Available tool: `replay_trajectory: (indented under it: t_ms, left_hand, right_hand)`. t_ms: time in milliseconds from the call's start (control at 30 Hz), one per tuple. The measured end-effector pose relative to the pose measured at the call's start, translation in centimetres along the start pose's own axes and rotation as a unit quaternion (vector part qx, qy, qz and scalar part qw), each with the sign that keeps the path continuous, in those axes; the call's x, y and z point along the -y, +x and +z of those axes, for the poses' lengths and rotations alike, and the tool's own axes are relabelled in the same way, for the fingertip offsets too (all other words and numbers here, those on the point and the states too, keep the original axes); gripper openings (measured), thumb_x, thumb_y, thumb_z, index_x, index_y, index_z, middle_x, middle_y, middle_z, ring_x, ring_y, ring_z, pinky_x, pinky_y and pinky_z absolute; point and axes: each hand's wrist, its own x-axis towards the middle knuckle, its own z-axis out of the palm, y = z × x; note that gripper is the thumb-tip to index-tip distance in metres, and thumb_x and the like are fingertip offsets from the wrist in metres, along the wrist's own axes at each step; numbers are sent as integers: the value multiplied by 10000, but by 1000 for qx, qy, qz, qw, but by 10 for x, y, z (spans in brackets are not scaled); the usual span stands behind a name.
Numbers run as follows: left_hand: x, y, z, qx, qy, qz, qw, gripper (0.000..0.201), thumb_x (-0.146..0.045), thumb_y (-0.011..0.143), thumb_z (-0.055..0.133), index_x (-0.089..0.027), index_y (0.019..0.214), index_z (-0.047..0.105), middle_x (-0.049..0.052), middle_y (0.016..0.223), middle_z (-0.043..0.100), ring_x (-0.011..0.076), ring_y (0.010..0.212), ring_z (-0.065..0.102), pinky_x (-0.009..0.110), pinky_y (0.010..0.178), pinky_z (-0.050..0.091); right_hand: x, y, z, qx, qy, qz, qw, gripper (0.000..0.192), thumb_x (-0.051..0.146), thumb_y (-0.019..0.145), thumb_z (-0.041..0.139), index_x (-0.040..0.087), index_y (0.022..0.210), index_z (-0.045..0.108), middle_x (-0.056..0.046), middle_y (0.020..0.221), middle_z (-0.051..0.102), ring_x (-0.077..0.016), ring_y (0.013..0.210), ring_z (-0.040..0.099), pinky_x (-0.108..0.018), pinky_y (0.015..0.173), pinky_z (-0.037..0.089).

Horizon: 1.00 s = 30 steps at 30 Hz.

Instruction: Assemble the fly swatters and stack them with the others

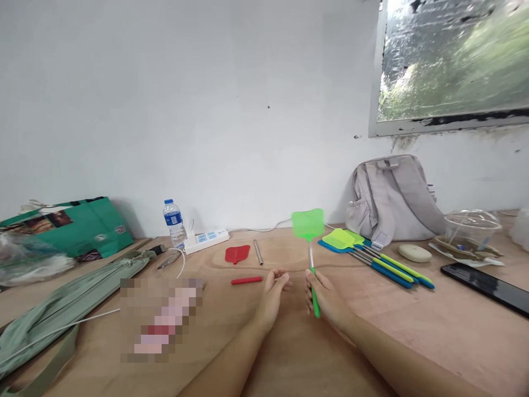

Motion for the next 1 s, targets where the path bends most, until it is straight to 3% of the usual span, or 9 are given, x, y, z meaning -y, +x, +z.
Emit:
replay_trajectory:
  t_ms: [133,233,333,400,500,600,867,967,1000]
  left_hand:
    - [-11,1,0,59,-168,-43,983,414,-462,678,598,-158,939,494,67,905,597,174,797,580,315,758,407]
    - [-20,-4,3,34,-246,-51,967,315,-442,728,568,-165,858,492,24,766,599,143,672,581,304,684,438]
    - [-23,-5,1,-4,-320,-32,947,301,-437,760,540,-169,684,425,-73,519,433,51,423,423,233,549,420]
    - [-22,-3,-1,-12,-356,-25,934,341,-441,789,500,-171,629,367,-98,461,295,24,352,277,183,441,340]
    - [-20,2,-5,-42,-364,-31,930,343,-420,833,433,-176,614,335,-99,450,218,25,336,192,168,367,216]
    - [-21,6,-6,-82,-357,-40,930,331,-383,861,387,-177,610,327,-99,440,209,29,329,178,174,363,195]
    - [-18,3,-3,-113,-338,-50,933,309,-335,868,380,-180,602,360,-86,429,291,63,354,327,216,439,353]
    - [-16,10,-18,-159,-317,-29,935,268,-315,867,387,-164,656,453,-63,491,397,81,429,429,253,507,427]
    - [-19,14,-27,-192,-310,-4,931,232,-324,861,402,-151,752,512,-32,603,494,92,515,492,270,551,453]
  right_hand:
    - [8,-15,8,129,-126,8,984,353,533,707,528,201,692,407,113,416,367,-42,296,316,-163,296,255]
    - [10,-22,15,202,-151,-19,967,305,469,735,533,201,837,429,121,416,384,-38,317,316,-147,321,250]
    - [11,-23,18,233,-145,0,962,330,484,754,494,206,908,404,131,415,373,-35,315,297,-136,324,251]
    - [12,-21,19,248,-144,28,958,338,511,760,465,209,899,400,134,418,361,-30,302,269,-129,307,244]
    - [12,-18,19,264,-140,68,952,339,530,760,451,216,877,399,132,419,357,-31,295,261,-123,283,246]
    - [11,-15,18,272,-124,99,949,330,530,762,446,223,867,389,134,430,340,-32,293,271,-123,281,270]
    - [15,-13,12,292,-164,95,938,295,516,790,402,227,847,388,122,459,324,-36,317,256,-125,289,281]
    - [19,-17,2,297,-206,80,929,279,494,799,406,216,783,402,98,492,352,-37,355,296,-127,308,299]
    - [21,-18,-3,303,-223,68,924,281,489,799,412,210,771,415,86,510,369,-39,374,317,-128,317,307]
